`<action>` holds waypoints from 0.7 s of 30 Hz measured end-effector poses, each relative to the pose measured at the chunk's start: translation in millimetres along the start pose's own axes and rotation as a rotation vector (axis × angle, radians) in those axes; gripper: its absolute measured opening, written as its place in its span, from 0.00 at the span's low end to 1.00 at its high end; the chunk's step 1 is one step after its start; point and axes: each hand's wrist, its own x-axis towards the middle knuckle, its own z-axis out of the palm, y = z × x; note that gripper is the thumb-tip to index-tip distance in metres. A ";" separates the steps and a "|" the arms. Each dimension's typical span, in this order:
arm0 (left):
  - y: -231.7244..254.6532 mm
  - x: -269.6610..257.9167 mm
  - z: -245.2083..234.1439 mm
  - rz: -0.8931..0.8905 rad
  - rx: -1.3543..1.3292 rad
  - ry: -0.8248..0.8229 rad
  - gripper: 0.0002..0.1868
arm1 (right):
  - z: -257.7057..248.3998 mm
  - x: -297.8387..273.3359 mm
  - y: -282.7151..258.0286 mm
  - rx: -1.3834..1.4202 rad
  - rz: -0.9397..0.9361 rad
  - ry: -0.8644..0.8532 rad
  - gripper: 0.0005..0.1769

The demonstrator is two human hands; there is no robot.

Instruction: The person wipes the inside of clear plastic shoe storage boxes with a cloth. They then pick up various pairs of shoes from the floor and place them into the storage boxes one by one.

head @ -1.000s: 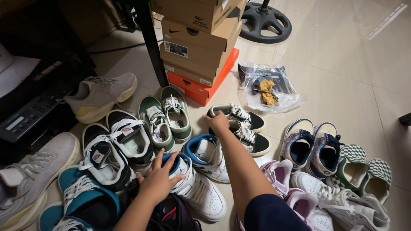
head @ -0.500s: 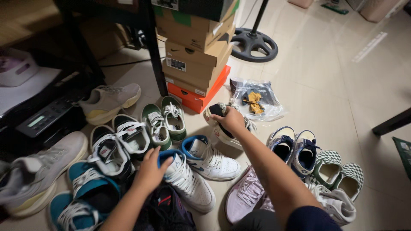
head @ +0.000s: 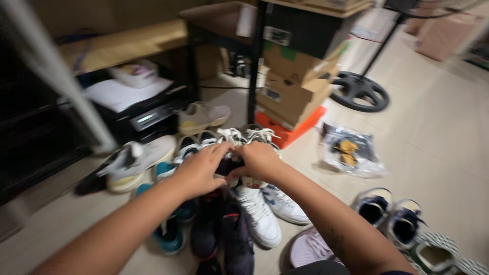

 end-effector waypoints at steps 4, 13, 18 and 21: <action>-24.0 -53.9 -30.4 -0.056 0.076 -0.043 0.42 | 13.9 12.4 -66.3 -0.017 -0.219 -0.010 0.43; -93.4 -186.9 -98.1 -0.176 0.158 -0.109 0.33 | 57.5 56.5 -199.6 0.114 -0.780 0.139 0.38; -153.3 -245.4 -101.3 -0.379 0.250 -0.188 0.32 | 111.8 88.4 -274.6 0.139 -0.887 0.009 0.35; -222.6 -259.4 -100.6 -0.334 0.165 -0.285 0.37 | 143.5 125.8 -316.0 0.170 -0.938 -0.105 0.33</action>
